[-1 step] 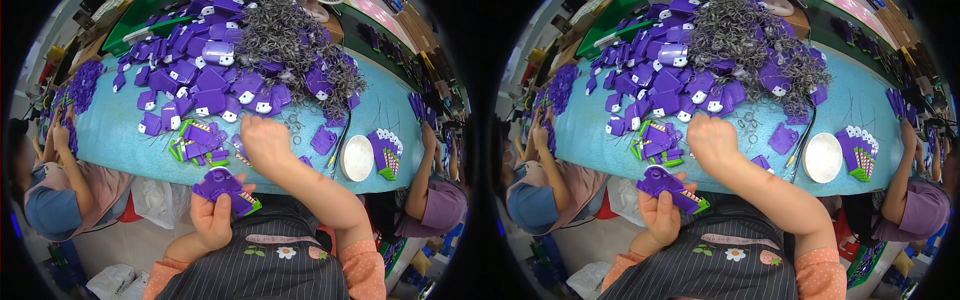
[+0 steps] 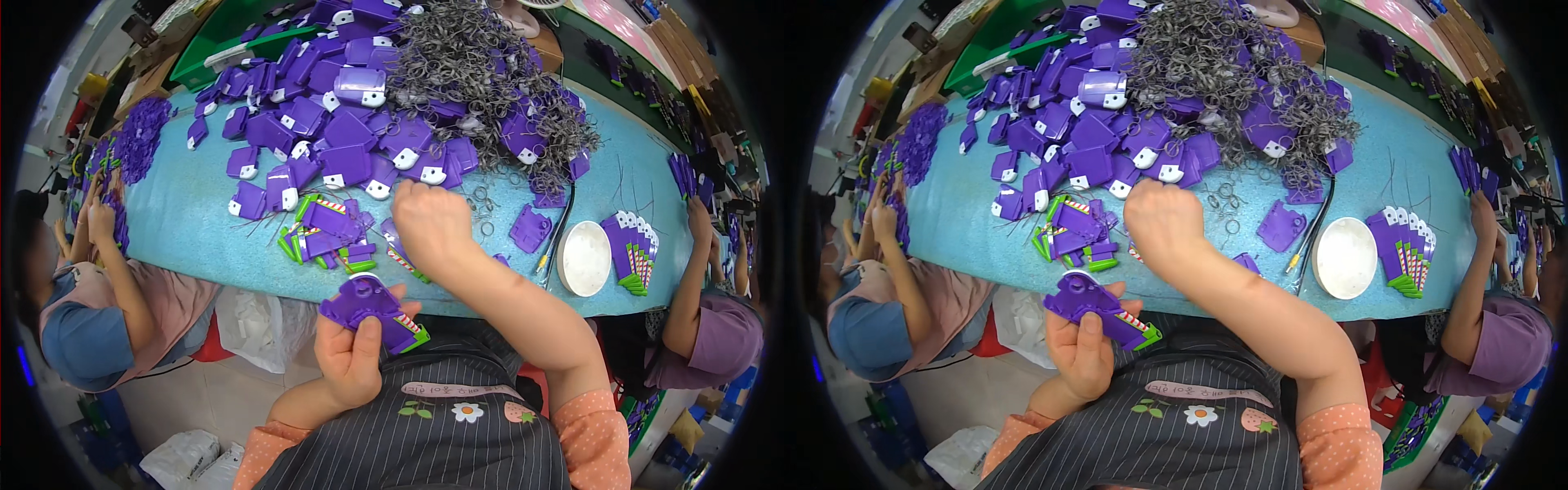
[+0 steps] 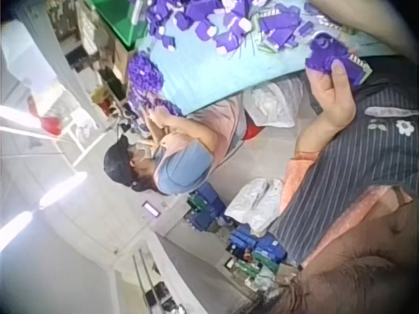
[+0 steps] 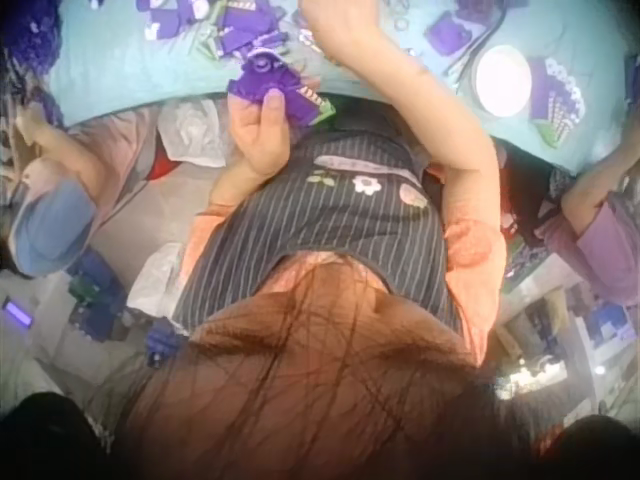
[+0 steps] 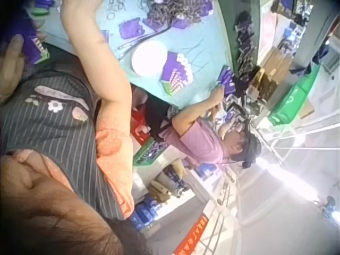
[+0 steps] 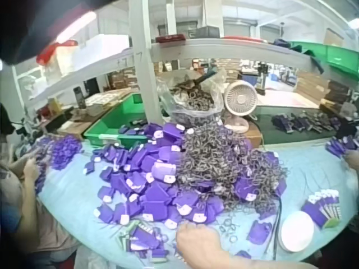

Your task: The person assembles purple plastic components by hand, inserting small white pieces and threading grey wires through them. They handle the parts one at a time, manipulating them to fit the components together and placing the finished units on the table.

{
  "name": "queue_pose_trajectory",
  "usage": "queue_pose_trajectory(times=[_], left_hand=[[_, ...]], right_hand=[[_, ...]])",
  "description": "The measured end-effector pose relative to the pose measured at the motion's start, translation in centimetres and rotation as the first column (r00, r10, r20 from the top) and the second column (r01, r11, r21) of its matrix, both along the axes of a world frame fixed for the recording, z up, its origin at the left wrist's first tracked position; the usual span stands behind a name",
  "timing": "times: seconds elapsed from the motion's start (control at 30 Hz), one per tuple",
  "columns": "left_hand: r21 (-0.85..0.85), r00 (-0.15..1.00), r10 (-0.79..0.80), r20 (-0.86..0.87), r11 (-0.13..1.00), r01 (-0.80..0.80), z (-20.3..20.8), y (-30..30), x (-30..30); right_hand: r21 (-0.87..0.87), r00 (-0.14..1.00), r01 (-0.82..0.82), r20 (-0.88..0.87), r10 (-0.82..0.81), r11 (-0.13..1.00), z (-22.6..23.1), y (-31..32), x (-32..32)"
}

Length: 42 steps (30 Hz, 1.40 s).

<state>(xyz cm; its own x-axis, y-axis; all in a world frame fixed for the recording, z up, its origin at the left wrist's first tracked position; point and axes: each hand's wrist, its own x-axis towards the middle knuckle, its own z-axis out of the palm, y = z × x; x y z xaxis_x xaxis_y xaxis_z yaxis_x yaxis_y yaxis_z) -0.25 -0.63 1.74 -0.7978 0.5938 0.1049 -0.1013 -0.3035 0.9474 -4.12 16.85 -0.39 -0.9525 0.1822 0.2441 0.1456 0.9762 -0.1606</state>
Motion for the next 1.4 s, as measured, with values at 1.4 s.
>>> queue_pose_trajectory(times=[1.4], left_hand=[[-0.038, 0.714, -0.6, 0.36, 0.755, 0.654, 2.0, 4.3, 2.2]], right_hand=[[-0.992, 0.978, -0.128, -0.126, -0.169, -0.002, 3.6, 2.6, 18.6]])
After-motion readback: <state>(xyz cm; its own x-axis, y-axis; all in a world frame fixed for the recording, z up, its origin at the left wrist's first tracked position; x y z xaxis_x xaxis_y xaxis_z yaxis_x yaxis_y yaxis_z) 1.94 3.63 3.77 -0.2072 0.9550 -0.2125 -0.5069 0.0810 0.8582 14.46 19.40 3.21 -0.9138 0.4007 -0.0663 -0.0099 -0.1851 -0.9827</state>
